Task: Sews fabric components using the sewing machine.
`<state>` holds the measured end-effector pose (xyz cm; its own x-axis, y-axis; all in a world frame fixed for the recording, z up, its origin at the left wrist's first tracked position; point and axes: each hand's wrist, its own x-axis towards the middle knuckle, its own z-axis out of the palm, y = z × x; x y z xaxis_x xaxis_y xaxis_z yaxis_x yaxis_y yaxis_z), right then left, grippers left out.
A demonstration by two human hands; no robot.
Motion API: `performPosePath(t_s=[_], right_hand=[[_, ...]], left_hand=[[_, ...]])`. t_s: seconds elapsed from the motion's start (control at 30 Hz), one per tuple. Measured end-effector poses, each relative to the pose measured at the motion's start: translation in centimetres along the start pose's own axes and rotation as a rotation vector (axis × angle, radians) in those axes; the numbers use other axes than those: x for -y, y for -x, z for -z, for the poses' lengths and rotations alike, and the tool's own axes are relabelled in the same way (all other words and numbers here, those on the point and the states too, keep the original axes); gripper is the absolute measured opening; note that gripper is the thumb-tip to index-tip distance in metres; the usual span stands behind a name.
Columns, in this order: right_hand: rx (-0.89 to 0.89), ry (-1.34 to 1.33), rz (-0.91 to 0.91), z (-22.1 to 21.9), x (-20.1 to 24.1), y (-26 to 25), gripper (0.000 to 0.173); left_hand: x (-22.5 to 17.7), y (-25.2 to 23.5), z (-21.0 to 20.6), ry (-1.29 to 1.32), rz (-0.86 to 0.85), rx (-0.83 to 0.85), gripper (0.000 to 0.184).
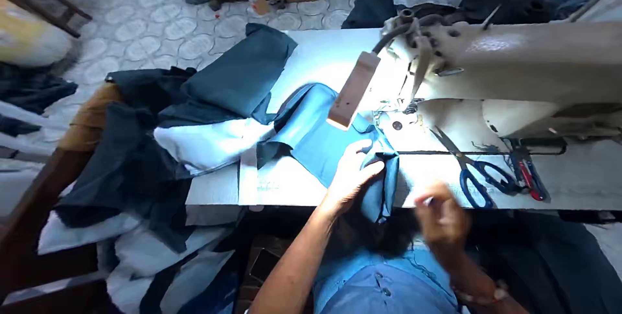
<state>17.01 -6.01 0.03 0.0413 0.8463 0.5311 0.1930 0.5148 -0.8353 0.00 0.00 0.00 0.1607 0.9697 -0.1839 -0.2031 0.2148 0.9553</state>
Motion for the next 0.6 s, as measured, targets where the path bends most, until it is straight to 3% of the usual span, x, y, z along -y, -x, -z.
performPosePath(t_s=[0.07,0.13,0.2,0.27,0.37,0.47,0.6], right_hand=[[-0.113,-0.014,-0.354,1.9,-2.1,-0.8,0.016],[-0.014,-0.179,-0.675,1.7,-2.0,-2.0,0.03],[0.128,-0.403,-0.847,0.6,-1.1,-3.1,0.034],[0.231,-0.559,-0.923,-0.2,-1.0,-4.0,0.033],[0.345,-0.646,-0.949,-0.3,-1.9,-5.0,0.027],[0.453,-0.818,-0.977,0.2,-2.5,-5.7,0.02],[0.612,-0.88,-1.1,0.6,-2.5,-7.2,0.009]], left_hand=[[-1.2,0.8,0.4,0.225,0.176,0.02,0.046],[-1.5,1.4,0.9,0.354,0.284,0.067,0.038],[-1.0,1.9,1.6,0.448,0.3,0.146,0.025],[-0.7,2.2,2.3,0.476,0.265,0.207,0.022],[-0.8,2.9,3.4,0.391,0.255,0.182,0.044],[-0.9,3.8,4.6,0.343,0.309,0.248,0.021],[-0.4,4.1,5.9,0.446,0.321,0.404,0.017]])
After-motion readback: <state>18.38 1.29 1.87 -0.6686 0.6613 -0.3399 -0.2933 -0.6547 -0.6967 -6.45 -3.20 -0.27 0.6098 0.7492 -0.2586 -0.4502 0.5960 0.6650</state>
